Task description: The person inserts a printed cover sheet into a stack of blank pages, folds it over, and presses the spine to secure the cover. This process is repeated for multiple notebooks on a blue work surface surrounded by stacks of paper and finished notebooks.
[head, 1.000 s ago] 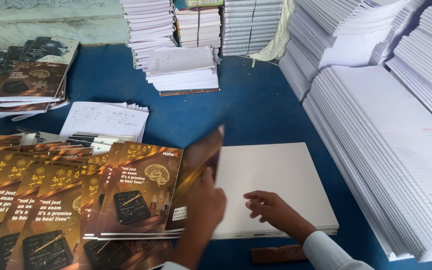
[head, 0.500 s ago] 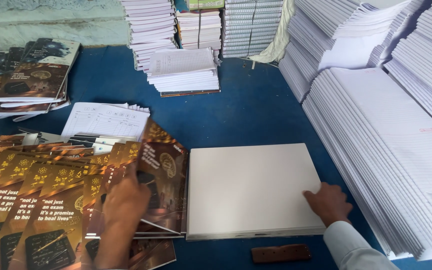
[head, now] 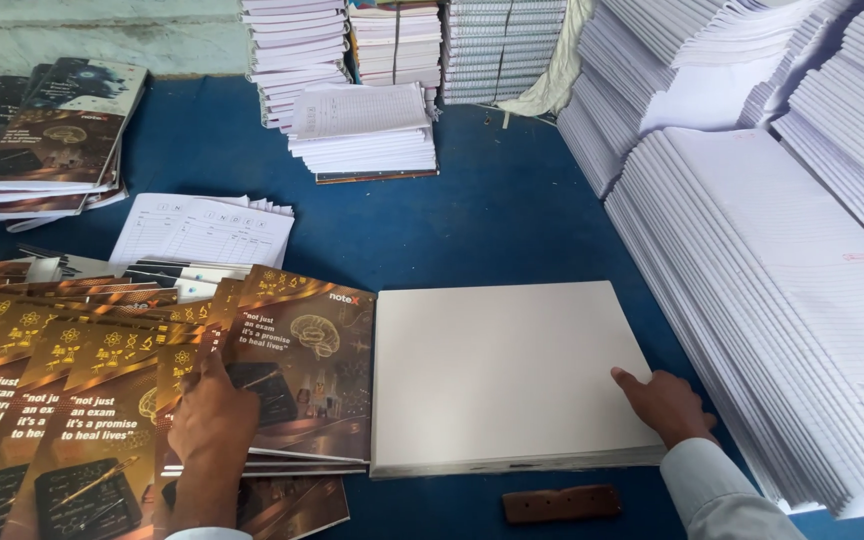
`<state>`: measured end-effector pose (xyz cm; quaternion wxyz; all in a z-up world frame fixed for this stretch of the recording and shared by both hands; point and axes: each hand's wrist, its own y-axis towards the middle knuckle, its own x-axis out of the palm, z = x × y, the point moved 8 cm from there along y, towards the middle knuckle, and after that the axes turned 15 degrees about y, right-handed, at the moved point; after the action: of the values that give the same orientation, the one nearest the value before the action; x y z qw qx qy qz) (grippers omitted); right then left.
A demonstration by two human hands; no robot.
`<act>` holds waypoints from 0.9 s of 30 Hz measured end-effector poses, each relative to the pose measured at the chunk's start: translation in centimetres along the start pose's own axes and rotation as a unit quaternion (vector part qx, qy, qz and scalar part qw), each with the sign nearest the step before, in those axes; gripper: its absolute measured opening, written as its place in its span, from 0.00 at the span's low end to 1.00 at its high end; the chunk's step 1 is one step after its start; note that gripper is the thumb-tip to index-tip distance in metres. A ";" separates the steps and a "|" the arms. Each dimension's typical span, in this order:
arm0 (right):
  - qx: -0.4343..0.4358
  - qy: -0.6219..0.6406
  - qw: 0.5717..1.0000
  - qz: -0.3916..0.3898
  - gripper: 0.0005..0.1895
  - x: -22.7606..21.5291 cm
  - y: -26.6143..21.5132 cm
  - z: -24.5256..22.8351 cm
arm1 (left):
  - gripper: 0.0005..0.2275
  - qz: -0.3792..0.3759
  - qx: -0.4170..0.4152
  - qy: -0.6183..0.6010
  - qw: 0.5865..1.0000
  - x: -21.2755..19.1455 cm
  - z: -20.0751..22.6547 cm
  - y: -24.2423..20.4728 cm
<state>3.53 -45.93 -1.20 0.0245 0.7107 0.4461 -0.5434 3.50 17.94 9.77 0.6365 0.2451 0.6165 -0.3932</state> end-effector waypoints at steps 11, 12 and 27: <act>-0.033 0.215 0.975 0.053 0.26 -6.3 -5.6 -2.8 | 0.23 0.091 0.080 0.049 0.991 0.8 2.9 -0.1; -0.016 0.243 0.969 0.039 0.26 -6.5 -5.8 -2.7 | 0.21 0.058 0.102 0.049 0.992 1.5 3.5 -0.1; -0.010 0.269 0.963 0.015 0.26 -7.8 -5.2 -2.3 | 0.21 -0.212 0.116 -0.329 0.913 10.6 12.6 -3.5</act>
<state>1.72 -46.33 8.33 -0.0807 0.8368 0.4313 -0.3274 7.42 3.77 1.48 0.6725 0.0373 0.3595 -0.6459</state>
